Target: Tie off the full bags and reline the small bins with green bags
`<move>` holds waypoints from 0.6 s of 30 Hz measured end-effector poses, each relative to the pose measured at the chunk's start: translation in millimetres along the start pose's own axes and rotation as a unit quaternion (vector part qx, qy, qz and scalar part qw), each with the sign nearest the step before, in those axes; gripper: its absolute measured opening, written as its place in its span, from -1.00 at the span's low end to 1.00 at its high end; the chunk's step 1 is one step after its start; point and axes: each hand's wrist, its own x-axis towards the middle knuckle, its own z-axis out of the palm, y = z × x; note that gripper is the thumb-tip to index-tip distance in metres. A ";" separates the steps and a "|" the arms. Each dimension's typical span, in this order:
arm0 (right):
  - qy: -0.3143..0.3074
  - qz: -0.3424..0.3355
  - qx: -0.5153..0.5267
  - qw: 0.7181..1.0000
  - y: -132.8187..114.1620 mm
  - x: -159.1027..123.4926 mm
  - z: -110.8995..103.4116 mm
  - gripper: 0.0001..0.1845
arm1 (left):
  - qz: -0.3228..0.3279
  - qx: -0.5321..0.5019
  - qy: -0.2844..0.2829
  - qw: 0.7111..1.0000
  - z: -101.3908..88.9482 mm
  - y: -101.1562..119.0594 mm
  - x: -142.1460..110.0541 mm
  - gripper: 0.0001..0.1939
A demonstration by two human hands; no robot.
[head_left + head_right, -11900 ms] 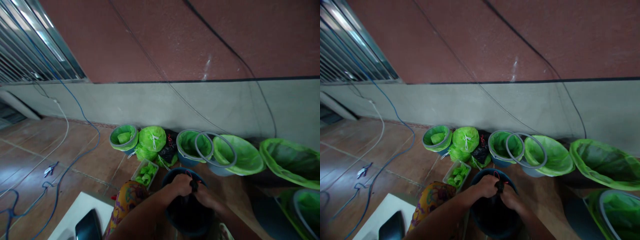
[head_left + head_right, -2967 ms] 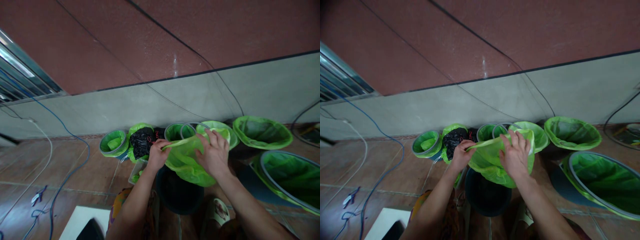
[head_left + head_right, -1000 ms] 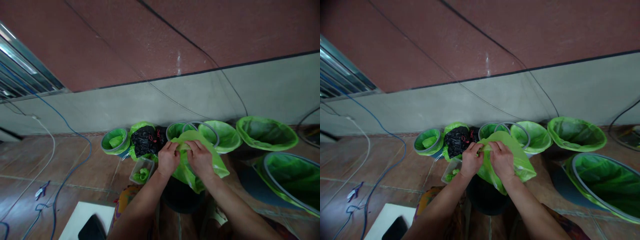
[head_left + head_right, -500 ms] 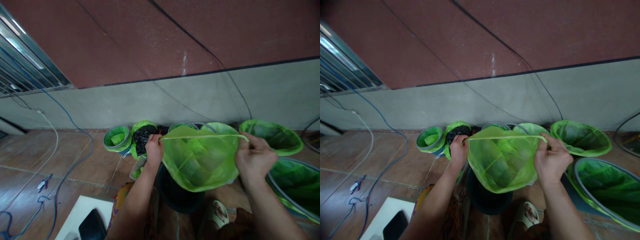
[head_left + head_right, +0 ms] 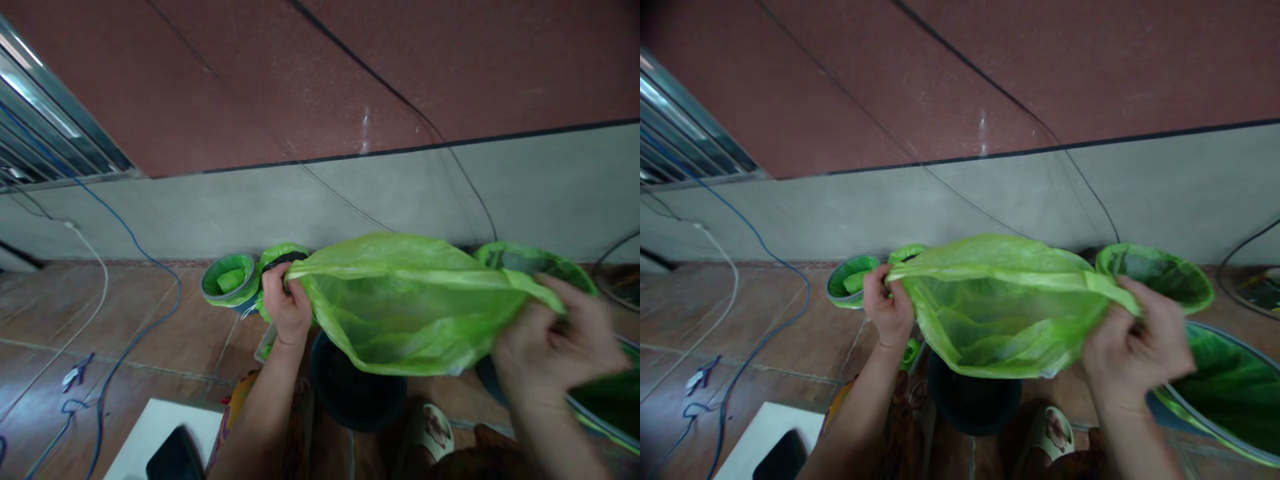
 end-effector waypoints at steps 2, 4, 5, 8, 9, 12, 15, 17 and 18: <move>-0.172 -0.017 -0.047 0.984 5.2 -8.8 15.3 -0.71 | -0.011 0.079 -0.211 0.974 5.8 -6.5 -9.1 -0.79; -0.403 -0.027 -0.088 0.911 15.2 -16.0 29.9 -0.76 | -0.021 0.147 -0.460 0.875 13.1 -14.5 -19.6 -0.82; -0.448 -0.036 -0.103 0.887 19.8 -17.9 34.5 -0.76 | -0.017 0.156 -0.530 0.833 16.2 -17.3 -23.6 -0.83; -0.342 -0.017 -0.122 0.932 20.7 -14.5 32.3 -0.79 | -0.026 0.138 -0.496 0.857 20.2 -17.0 -22.7 -0.84; -0.255 -0.006 -0.103 0.961 15.9 -11.0 27.3 -0.75 | -0.037 0.114 -0.416 0.902 19.7 -14.4 -17.7 -0.79; -0.002 0.006 0.000 1.000 -2.8 -0.1 11.5 -0.57 | -0.065 0.015 -0.105 0.992 16.0 -6.2 1.2 -0.67; 0.029 0.009 -0.014 0.999 -0.7 5.1 9.1 -0.57 | -0.048 -0.018 -0.023 0.998 13.0 -5.2 5.5 -0.66; -0.108 0.012 -0.102 0.989 17.4 6.0 15.7 -0.72 | -0.019 0.011 -0.182 0.983 12.5 -9.3 -4.3 -0.73; -0.195 0.010 -0.139 0.971 28.6 6.5 20.0 -0.82 | 0.001 0.029 -0.295 0.955 12.7 -12.1 -11.3 -0.75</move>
